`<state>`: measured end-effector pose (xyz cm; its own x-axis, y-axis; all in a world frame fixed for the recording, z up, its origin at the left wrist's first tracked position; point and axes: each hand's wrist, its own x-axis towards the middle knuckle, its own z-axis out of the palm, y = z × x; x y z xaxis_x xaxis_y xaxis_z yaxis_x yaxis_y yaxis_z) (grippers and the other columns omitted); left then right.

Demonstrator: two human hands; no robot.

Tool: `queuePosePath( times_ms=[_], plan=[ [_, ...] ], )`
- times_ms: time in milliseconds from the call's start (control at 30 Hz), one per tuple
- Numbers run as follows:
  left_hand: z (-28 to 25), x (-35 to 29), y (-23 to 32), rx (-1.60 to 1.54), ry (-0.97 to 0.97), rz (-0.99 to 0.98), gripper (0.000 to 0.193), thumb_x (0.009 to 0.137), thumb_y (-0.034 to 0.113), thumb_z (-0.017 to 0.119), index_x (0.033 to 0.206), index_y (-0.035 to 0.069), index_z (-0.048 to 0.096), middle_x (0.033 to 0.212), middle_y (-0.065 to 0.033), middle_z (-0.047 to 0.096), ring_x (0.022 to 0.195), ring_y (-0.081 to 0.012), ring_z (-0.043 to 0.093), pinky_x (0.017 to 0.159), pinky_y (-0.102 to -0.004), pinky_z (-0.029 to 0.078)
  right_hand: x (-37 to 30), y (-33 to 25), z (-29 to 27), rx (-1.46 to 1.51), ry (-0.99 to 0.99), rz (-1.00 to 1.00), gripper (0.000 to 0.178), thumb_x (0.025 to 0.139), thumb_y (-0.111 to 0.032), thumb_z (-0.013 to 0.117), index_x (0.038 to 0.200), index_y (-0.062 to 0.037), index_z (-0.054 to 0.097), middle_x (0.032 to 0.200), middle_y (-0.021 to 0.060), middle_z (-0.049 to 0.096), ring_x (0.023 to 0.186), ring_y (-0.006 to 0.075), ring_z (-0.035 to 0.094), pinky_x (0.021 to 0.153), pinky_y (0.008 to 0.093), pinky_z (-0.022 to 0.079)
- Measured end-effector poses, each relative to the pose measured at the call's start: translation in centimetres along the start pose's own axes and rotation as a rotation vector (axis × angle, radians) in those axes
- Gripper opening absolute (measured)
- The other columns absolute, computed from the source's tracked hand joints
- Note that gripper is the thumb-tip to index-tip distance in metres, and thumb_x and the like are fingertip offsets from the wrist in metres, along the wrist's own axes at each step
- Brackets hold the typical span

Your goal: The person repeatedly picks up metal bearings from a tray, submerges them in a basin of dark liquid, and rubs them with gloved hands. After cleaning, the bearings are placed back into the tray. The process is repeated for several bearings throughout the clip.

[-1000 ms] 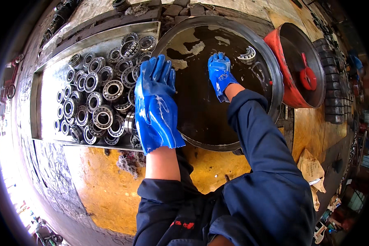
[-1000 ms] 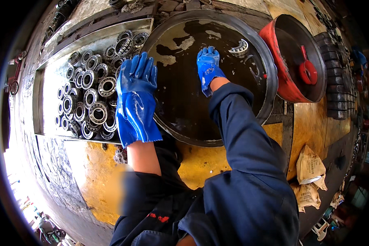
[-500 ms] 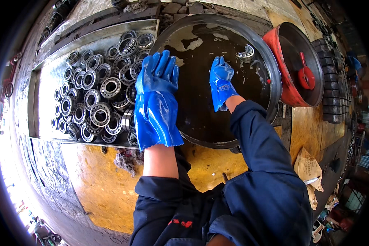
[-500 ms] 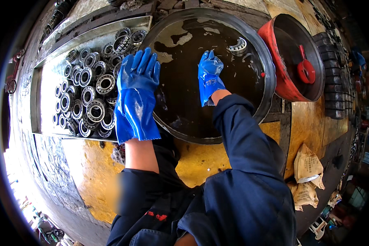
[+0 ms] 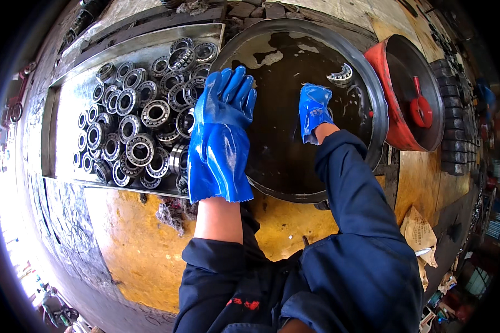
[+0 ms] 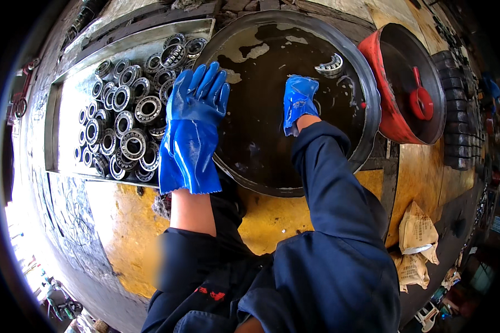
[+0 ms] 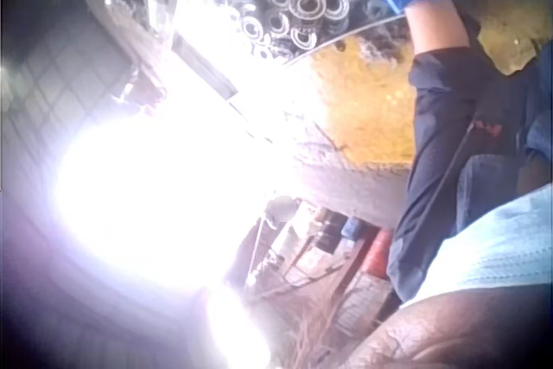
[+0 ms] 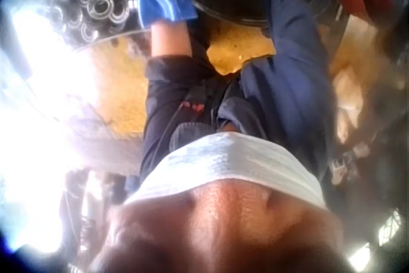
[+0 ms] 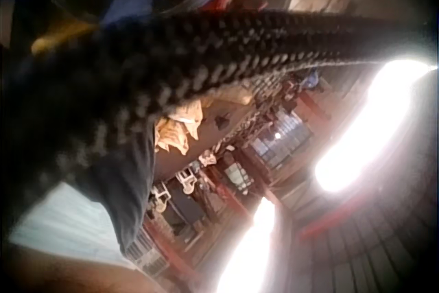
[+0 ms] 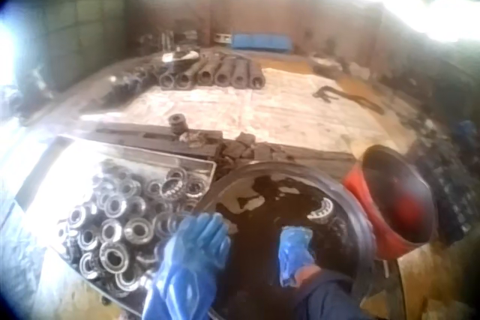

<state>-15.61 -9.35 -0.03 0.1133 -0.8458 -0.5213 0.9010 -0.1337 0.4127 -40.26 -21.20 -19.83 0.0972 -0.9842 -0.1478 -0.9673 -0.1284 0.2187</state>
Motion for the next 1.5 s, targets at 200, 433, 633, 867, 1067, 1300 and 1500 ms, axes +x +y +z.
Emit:
queuePosePath(
  times_ms=[200,433,633,867,1067,1300,1500],
  plan=[
    [-0.3,0.1,0.2,0.011,-0.043,-0.003,0.058,0.104,0.037,0.054,0.151,0.004,0.041,0.153,-0.0175,0.049,0.139,-0.0361,0.048,0.114,-0.0473,0.042,-2.4,0.7,-2.1,0.132,-0.059,-0.076,0.037,0.074,-0.030,0.078,0.103,-0.0077,0.073,0.108,0.0149,0.074,0.102,0.0364,0.071,0.082,0.0497,0.057],
    [-2.4,1.1,0.5,0.005,-0.210,0.055,0.062,0.103,0.039,0.057,0.153,0.006,0.037,0.154,-0.0194,0.046,0.141,-0.0373,0.046,0.114,-0.0487,0.042,-9.0,0.6,-6.2,0.775,-0.456,0.017,0.056,0.076,-0.047,0.076,0.110,-0.0031,0.072,0.104,0.0215,0.073,0.100,0.0394,0.070,0.084,0.0486,0.056],
    [-4.9,1.7,0.7,-0.090,-0.466,0.113,0.066,0.103,0.038,0.059,0.155,0.006,0.033,0.156,-0.0206,0.043,0.140,-0.0376,0.047,0.113,-0.0472,0.043,-15.4,0.8,-6.6,1.564,-0.799,0.289,0.062,0.078,-0.053,0.074,0.112,-0.0017,0.071,0.102,0.0243,0.073,0.097,0.0417,0.070,0.083,0.0483,0.054],
    [-5.3,2.1,0.1,-0.093,-0.454,0.181,0.063,0.107,0.038,0.050,0.154,0.002,0.032,0.154,-0.0250,0.044,0.140,-0.0414,0.047,0.115,-0.0507,0.043,-18.5,0.9,-5.9,1.126,-0.778,0.111,0.060,0.078,-0.052,0.073,0.112,-0.0019,0.071,0.103,0.0250,0.073,0.097,0.0417,0.070,0.084,0.0482,0.054],
    [-6.4,-0.1,-0.1,-0.329,-0.781,0.227,0.048,0.110,0.028,0.038,0.152,0.005,0.035,0.156,-0.0192,0.041,0.141,-0.0369,0.042,0.121,-0.0503,0.032,-18.6,-0.8,-6.2,0.409,-0.683,-0.105,0.059,0.079,-0.051,0.072,0.113,-0.0021,0.071,0.104,0.0256,0.072,0.097,0.0417,0.070,0.084,0.0482,0.054],
    [-6.8,-1.3,0.1,-0.286,-0.686,0.216,0.048,0.110,0.028,0.038,0.152,0.005,0.035,0.155,-0.0203,0.041,0.141,-0.0372,0.043,0.119,-0.0502,0.034,-20.1,-1.8,-4.0,0.491,-0.445,-0.163,0.050,0.081,-0.045,0.070,0.113,-0.0066,0.072,0.109,0.0250,0.072,0.102,0.0401,0.069,0.087,0.0464,0.054],
    [-6.7,-1.6,0.4,-0.244,-0.602,0.228,0.048,0.109,0.028,0.040,0.152,0.005,0.035,0.155,-0.0212,0.042,0.140,-0.0379,0.044,0.118,-0.0501,0.036,-19.0,-1.7,-6.6,0.559,-0.587,-0.066,0.056,0.085,-0.051,0.070,0.118,-0.0058,0.071,0.105,0.0198,0.074,0.100,0.0331,0.071,0.090,0.0418,0.053]
  ],
)
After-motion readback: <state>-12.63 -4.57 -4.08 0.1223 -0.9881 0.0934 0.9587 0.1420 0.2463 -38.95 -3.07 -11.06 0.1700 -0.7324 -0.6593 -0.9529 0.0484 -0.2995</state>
